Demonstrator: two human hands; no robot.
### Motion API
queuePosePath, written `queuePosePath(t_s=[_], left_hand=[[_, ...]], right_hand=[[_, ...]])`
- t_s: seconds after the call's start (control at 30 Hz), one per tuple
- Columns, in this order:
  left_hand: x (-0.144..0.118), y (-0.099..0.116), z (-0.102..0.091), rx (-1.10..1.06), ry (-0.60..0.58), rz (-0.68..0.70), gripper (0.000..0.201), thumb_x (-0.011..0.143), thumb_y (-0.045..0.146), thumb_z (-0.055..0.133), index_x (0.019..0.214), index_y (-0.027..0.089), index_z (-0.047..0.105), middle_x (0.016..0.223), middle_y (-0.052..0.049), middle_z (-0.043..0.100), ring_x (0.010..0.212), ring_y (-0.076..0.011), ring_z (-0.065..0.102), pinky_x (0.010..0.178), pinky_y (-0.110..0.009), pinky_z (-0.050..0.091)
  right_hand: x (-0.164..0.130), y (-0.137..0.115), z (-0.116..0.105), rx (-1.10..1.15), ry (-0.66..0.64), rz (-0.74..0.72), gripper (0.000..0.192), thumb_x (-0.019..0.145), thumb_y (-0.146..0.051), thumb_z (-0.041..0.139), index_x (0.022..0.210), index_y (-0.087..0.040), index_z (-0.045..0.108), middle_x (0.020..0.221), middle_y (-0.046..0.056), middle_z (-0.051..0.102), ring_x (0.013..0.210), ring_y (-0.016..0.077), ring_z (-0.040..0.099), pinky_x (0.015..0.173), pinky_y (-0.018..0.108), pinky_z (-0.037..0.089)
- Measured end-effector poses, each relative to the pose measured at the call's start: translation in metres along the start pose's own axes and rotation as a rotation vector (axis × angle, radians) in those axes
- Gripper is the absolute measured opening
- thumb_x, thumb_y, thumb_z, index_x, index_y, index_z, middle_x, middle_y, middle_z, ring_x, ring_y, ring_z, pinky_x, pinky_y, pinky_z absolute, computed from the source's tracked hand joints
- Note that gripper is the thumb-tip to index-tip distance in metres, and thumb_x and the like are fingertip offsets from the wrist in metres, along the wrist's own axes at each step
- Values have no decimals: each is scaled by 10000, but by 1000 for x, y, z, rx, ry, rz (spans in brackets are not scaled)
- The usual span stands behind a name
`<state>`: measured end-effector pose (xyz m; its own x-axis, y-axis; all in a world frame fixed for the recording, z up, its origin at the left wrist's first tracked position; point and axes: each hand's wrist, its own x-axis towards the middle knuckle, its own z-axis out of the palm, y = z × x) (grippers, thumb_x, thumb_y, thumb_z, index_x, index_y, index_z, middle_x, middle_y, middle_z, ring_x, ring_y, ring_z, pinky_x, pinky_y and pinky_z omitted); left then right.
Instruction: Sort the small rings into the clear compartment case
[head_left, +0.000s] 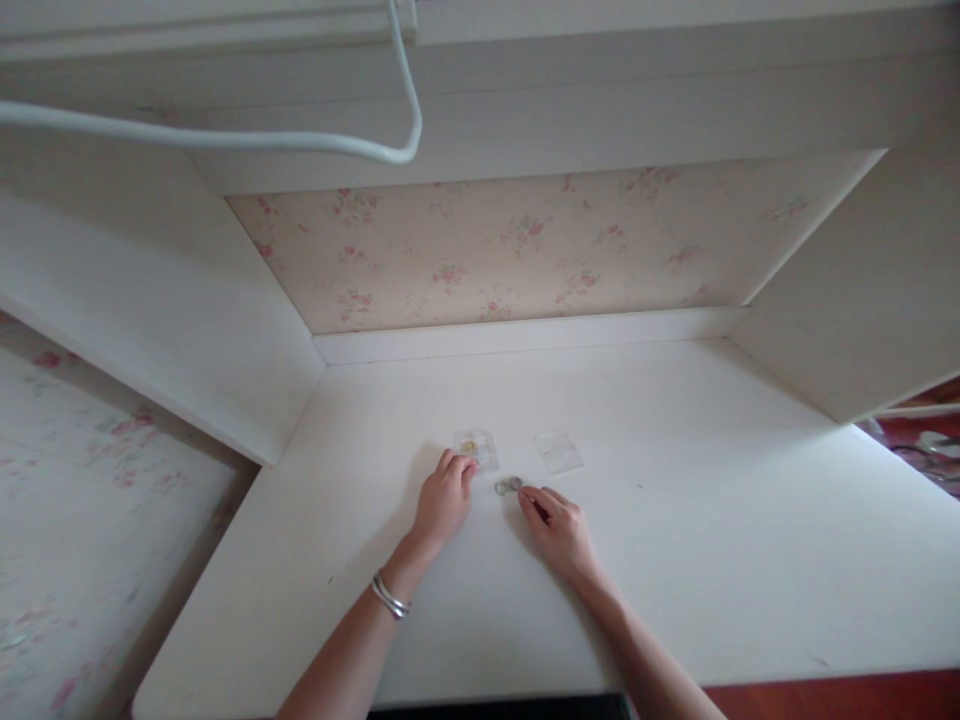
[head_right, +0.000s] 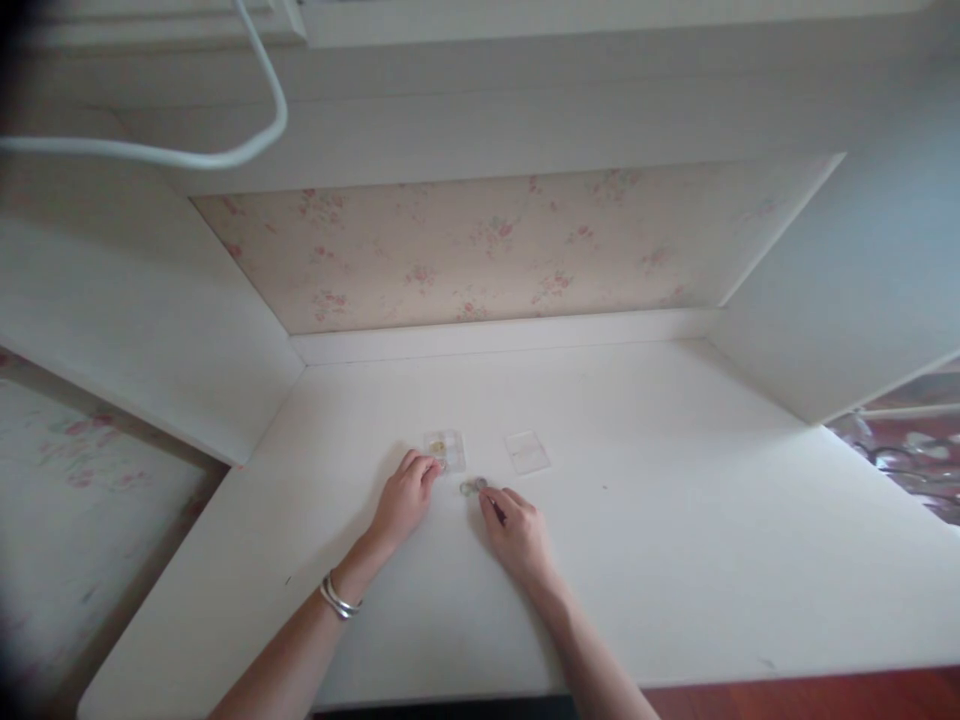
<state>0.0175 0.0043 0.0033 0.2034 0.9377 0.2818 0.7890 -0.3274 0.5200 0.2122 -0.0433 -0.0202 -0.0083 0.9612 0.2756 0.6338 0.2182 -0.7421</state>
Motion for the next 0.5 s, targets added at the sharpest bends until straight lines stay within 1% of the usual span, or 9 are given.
queuePosePath(t_s=[0.13,0.27,0.33,0.43,0.5], left_hand=[[3,-3,5,35,10,-29,211,951,267,392,920,203,591,929,-27,582,821,-135,600,738,-245,473],[-9,-2,7,-43,76,-36,210,947,280,398,959,207,594,947,-34,589,867,-139,592,794,-255,473],[-18,-1,6,-100,88,-51,209,944,282,400,962,204,592,942,-36,590,867,-140,588,791,-256,472],[-30,1,6,-175,53,-64,205,937,290,413,940,201,598,923,-37,595,850,-142,587,761,-250,470],[-35,2,5,-210,20,-67,209,934,299,420,922,198,603,905,-36,600,836,-142,588,742,-246,468]], right_hand=[[0,0,-1,-23,-12,7,302,930,-359,404,938,-240,682,864,20,684,750,139,632,699,230,469],[-1,-1,0,-107,-53,-14,304,943,-357,384,961,-242,665,801,18,653,657,123,595,621,219,442],[-1,-3,1,-179,-78,-65,280,939,-340,400,995,-240,656,792,22,635,680,130,586,640,223,429],[1,-7,2,-276,-100,-155,251,924,-297,430,1021,-226,651,831,40,620,788,156,583,730,247,416],[5,-11,3,-321,-119,-172,244,920,-279,437,1016,-224,654,847,45,612,799,158,573,738,251,406]])
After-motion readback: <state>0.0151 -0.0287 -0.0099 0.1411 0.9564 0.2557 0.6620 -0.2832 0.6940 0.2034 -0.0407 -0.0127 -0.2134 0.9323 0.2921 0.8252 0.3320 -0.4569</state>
